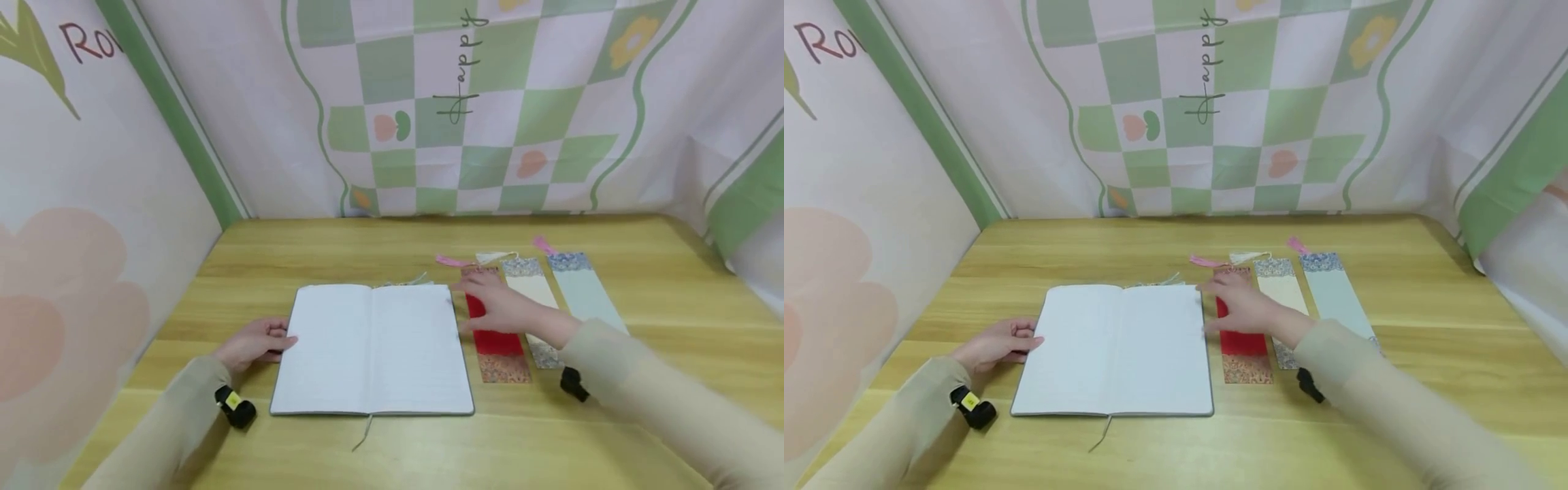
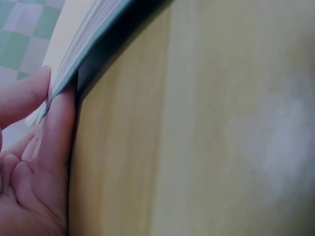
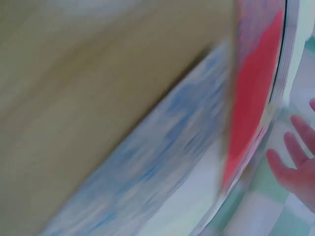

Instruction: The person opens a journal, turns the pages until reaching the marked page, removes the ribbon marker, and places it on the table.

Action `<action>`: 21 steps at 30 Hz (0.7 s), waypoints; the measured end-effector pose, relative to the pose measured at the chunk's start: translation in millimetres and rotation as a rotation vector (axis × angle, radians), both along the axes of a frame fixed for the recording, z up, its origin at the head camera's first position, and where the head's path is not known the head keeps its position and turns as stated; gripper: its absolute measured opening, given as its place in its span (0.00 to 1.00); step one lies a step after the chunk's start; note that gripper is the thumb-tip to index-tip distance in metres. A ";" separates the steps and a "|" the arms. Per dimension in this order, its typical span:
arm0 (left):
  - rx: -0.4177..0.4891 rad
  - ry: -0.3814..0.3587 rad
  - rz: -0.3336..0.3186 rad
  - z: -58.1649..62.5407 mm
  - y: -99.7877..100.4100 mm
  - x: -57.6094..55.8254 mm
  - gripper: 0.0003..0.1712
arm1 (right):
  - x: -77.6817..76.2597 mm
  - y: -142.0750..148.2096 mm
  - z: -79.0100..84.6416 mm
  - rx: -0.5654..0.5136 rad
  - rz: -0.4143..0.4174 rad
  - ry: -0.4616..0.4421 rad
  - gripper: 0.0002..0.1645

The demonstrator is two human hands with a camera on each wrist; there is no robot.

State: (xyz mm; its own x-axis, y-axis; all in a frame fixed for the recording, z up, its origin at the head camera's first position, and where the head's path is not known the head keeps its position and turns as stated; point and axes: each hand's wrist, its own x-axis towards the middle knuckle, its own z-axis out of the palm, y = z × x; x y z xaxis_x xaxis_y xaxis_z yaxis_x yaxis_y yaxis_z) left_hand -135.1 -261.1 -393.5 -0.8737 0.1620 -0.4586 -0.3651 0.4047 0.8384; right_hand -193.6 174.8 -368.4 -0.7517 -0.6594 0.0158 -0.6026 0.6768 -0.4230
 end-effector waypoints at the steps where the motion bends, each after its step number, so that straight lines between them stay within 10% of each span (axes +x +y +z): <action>1: -0.004 0.003 -0.002 0.2 -0.3 0.2 0.08 | 0.6 -6.1 -0.4 0.019 0.018 -0.011 0.44; 21: -0.024 0.000 -0.008 0.1 -0.6 -1.1 0.10 | -16.2 -72.8 18.3 0.566 0.029 -0.085 0.71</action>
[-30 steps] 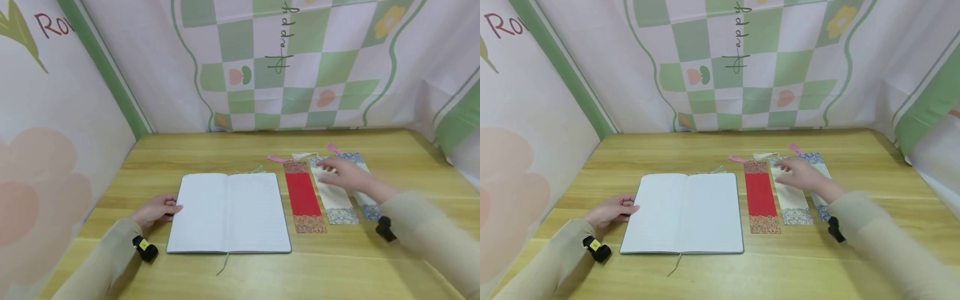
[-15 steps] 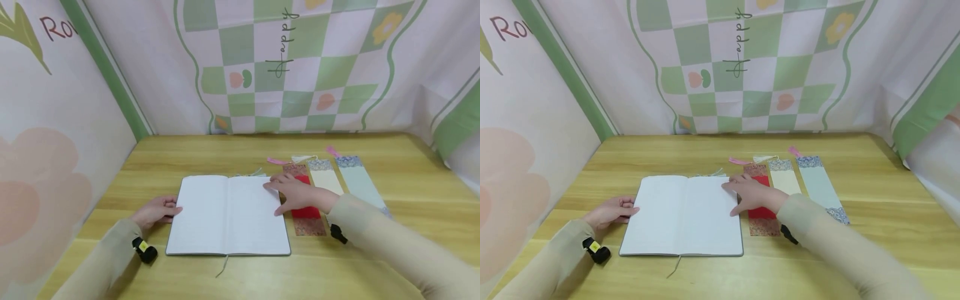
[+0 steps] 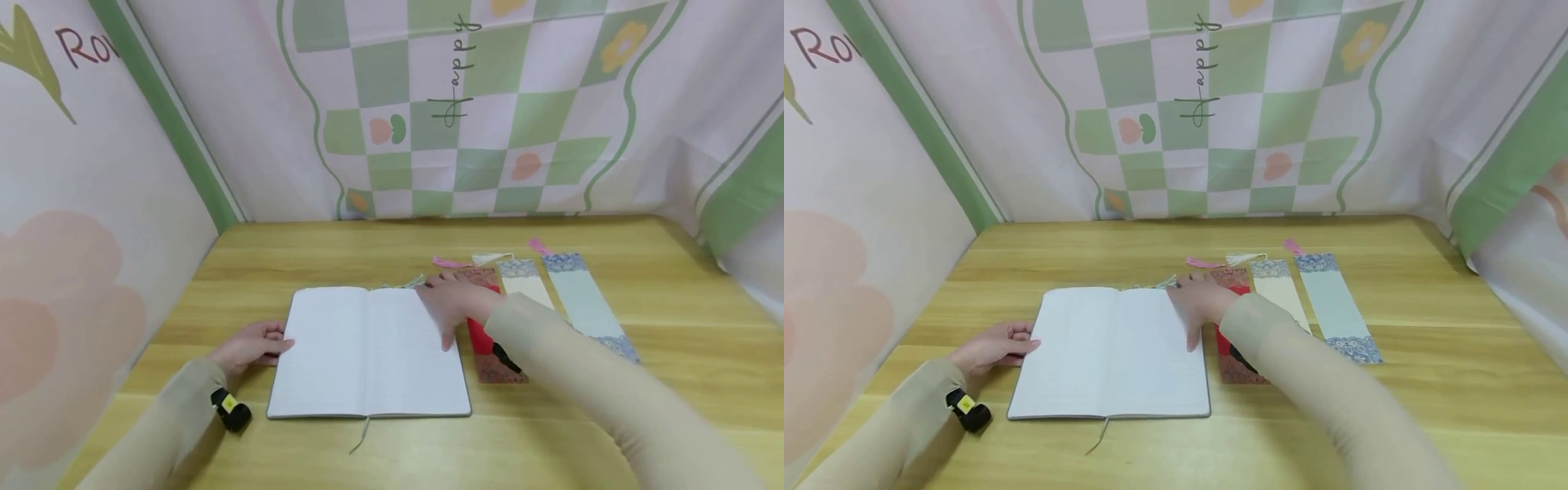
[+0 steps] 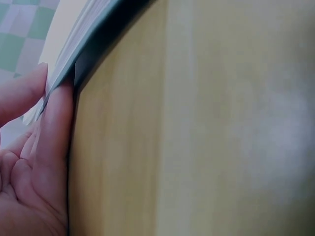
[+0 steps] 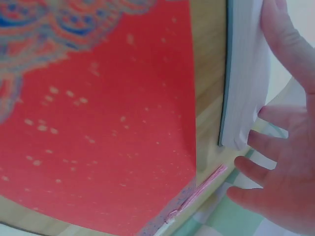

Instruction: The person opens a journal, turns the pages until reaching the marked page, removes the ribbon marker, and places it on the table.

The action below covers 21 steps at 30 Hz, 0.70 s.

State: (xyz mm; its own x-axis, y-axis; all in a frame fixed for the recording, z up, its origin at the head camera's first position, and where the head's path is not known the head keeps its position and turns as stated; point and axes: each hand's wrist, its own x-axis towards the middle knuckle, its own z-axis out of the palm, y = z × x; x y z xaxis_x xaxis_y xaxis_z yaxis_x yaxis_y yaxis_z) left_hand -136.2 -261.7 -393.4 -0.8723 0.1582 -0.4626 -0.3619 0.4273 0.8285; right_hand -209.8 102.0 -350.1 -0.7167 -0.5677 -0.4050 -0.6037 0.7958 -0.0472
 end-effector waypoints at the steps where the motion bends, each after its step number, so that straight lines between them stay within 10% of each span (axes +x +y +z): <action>1: 0.002 -0.001 -0.003 -0.2 -0.5 0.0 0.10 | -1.2 -1.2 -0.1 0.010 0.002 -0.003 0.72; 21: 0.034 -0.019 -0.021 2.3 -2.9 -0.7 0.10 | 2.7 7.2 -5.0 -0.207 -0.036 0.071 0.65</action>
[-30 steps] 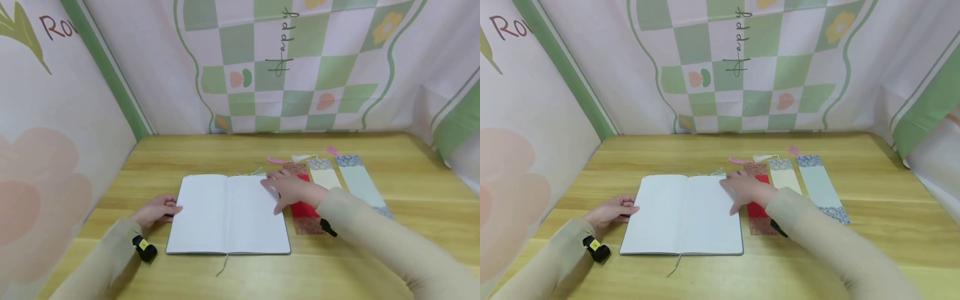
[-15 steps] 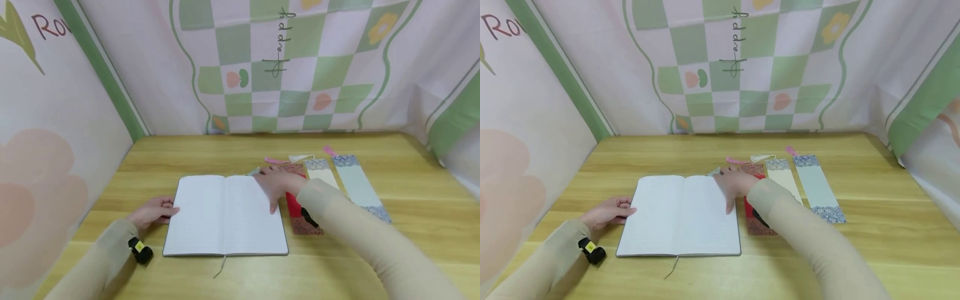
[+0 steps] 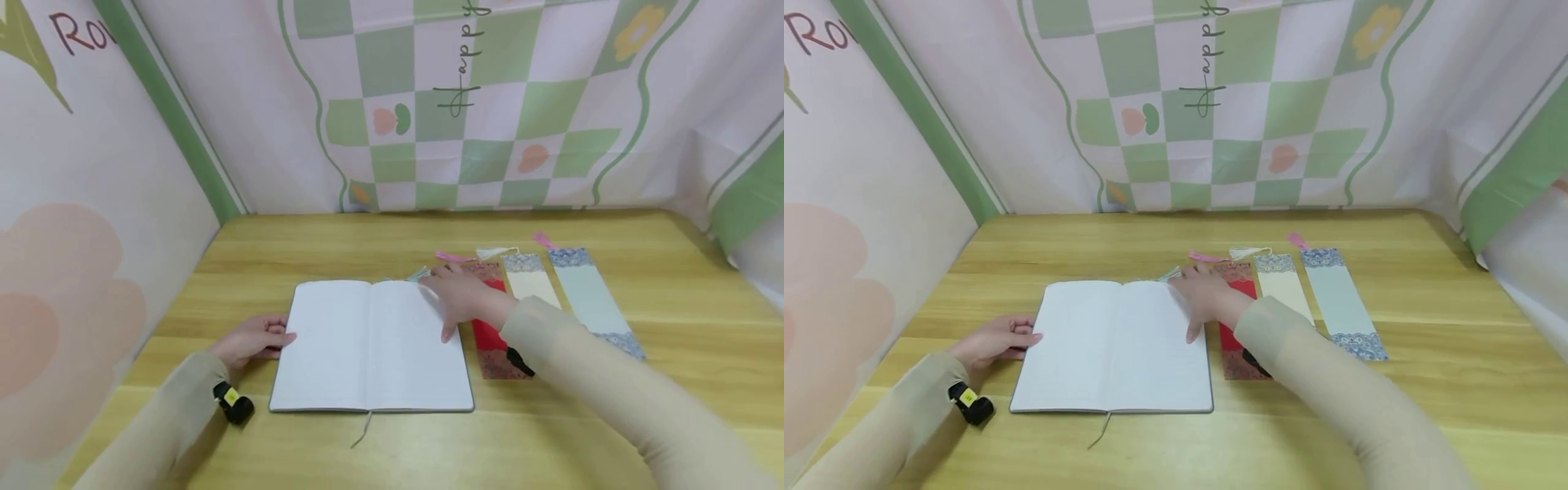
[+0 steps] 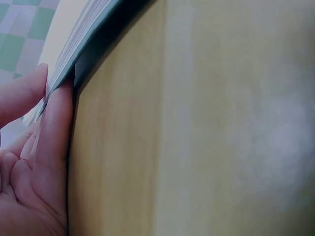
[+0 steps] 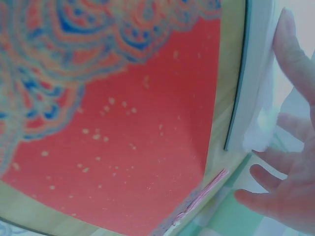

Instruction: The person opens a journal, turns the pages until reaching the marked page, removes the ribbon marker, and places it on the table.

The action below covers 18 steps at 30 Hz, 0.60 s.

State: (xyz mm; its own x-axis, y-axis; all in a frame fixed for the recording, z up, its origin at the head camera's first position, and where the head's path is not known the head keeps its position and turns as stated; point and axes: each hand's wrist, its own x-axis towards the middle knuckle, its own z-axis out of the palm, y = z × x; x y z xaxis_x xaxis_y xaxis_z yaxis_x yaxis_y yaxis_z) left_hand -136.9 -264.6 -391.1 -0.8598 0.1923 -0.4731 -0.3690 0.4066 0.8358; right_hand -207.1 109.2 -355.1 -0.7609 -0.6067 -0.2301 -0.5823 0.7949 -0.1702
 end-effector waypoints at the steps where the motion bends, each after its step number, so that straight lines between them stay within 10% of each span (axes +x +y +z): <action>1: 0.000 0.000 -0.001 -0.1 -0.1 -0.1 0.10 | 1.8 -0.3 0.2 -0.010 -0.002 0.012 0.64; 7: -0.001 -0.005 0.003 -0.4 -0.7 0.1 0.09 | 11.3 0.4 -0.2 -0.060 0.028 0.046 0.58; 18: 0.013 0.016 -0.039 -2.5 -2.4 -1.8 0.11 | 40.1 10.5 0.0 -0.376 0.033 -0.215 0.39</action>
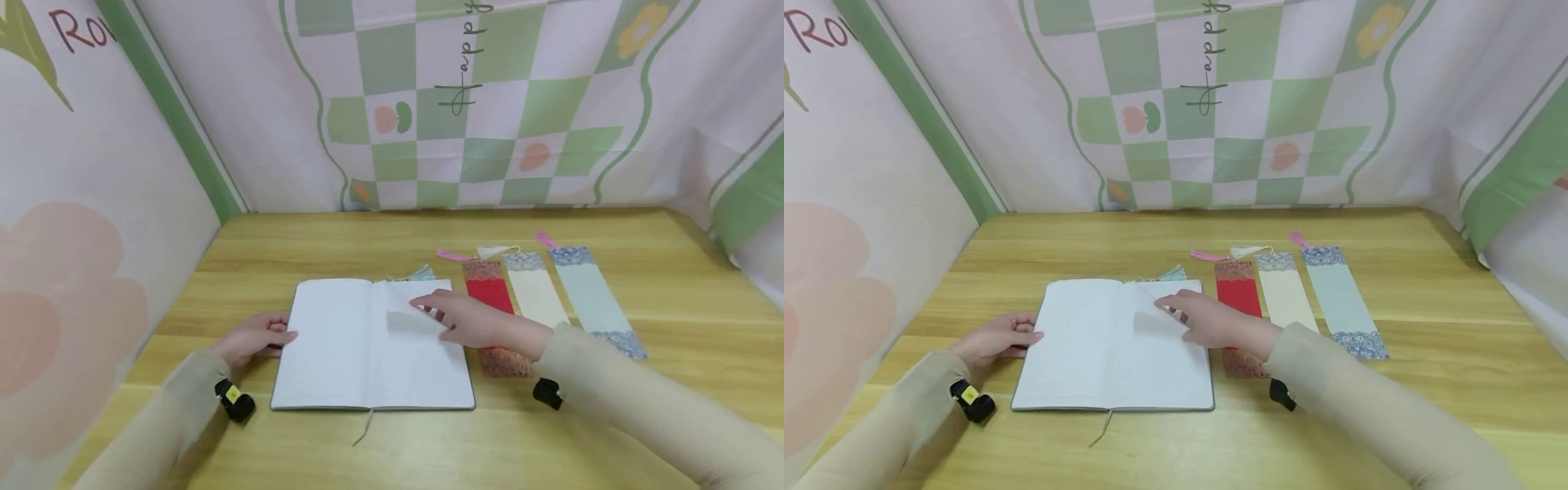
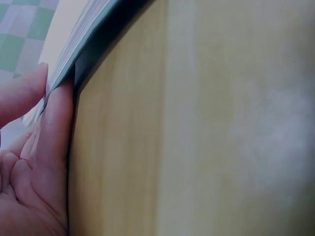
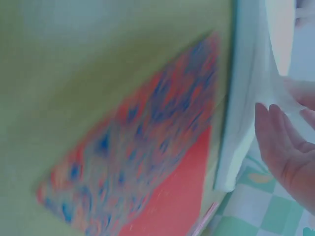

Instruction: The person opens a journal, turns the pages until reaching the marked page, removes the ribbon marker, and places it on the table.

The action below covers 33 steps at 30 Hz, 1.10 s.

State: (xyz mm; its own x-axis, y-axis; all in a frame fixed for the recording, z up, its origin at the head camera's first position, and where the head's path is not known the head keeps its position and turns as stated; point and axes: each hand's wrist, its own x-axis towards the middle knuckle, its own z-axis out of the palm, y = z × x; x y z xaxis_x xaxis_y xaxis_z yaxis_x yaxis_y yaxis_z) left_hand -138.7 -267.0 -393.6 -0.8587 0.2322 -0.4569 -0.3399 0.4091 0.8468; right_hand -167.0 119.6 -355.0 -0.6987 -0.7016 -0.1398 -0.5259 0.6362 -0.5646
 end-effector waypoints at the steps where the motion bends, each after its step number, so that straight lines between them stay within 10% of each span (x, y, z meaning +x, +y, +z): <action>1: 0.000 0.002 0.002 -0.1 -0.2 -0.1 0.11 | 2.2 0.2 1.6 -0.033 0.002 -0.013 0.36; 15: -0.007 0.001 0.014 -2.0 -0.3 0.4 0.11 | 15.7 -21.7 19.2 -0.543 -0.119 -0.635 0.33; 25: -0.006 -0.007 0.051 -1.0 2.6 0.3 0.08 | 24.7 -64.4 8.8 -0.065 0.149 -0.220 0.35; 33: 0.035 0.008 0.021 -2.8 1.6 0.1 0.18 | 35.6 -81.7 2.8 0.177 0.200 -0.129 0.35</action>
